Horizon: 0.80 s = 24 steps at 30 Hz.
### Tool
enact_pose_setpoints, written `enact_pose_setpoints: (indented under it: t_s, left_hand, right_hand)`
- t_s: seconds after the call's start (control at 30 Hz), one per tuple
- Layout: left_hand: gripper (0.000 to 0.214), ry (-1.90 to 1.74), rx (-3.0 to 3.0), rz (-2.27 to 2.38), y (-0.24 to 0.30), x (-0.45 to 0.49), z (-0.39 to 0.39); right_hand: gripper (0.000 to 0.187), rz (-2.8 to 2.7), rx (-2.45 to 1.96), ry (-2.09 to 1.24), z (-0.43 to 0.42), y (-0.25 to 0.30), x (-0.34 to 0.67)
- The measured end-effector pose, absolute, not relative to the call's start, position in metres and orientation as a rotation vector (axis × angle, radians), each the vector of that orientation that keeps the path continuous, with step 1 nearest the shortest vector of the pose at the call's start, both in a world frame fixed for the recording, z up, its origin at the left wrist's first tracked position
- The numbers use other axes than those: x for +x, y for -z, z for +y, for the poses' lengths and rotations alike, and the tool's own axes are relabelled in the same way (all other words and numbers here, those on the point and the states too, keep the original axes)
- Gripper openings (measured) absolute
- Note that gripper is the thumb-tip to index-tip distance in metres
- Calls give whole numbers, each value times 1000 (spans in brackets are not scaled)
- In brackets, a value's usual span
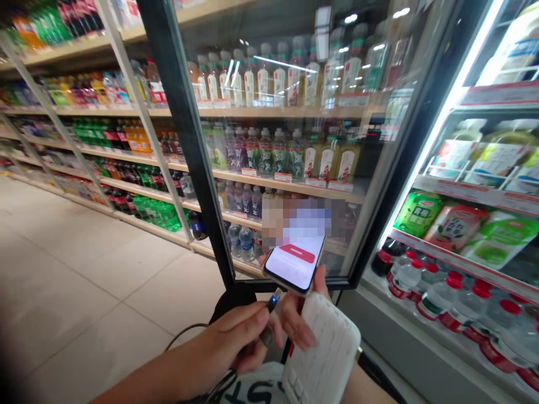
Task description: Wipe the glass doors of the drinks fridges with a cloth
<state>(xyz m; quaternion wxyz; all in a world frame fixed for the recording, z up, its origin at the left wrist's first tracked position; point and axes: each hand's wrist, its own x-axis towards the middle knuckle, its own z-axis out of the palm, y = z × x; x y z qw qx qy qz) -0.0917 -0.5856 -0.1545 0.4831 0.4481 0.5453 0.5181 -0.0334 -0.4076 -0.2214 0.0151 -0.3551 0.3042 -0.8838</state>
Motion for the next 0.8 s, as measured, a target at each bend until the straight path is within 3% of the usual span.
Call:
enact_pose_setpoints:
  t_s: [0.33, 0.57, 0.8]
  left_hand:
    - [51, -1370, 1073, 1255, 155, -83, -580]
    - [53, -1420, 1015, 1349, 156, -77, -581]
    - [54, -1478, 983, 1301, 169, -80, -575]
  right_hand:
    - [104, 942, -995, 2816, -414, 214, -24]
    - [101, 1362, -522, 2897, -412, 227, -20]
    - [79, 1442, -421, 2882, -414, 215, -17]
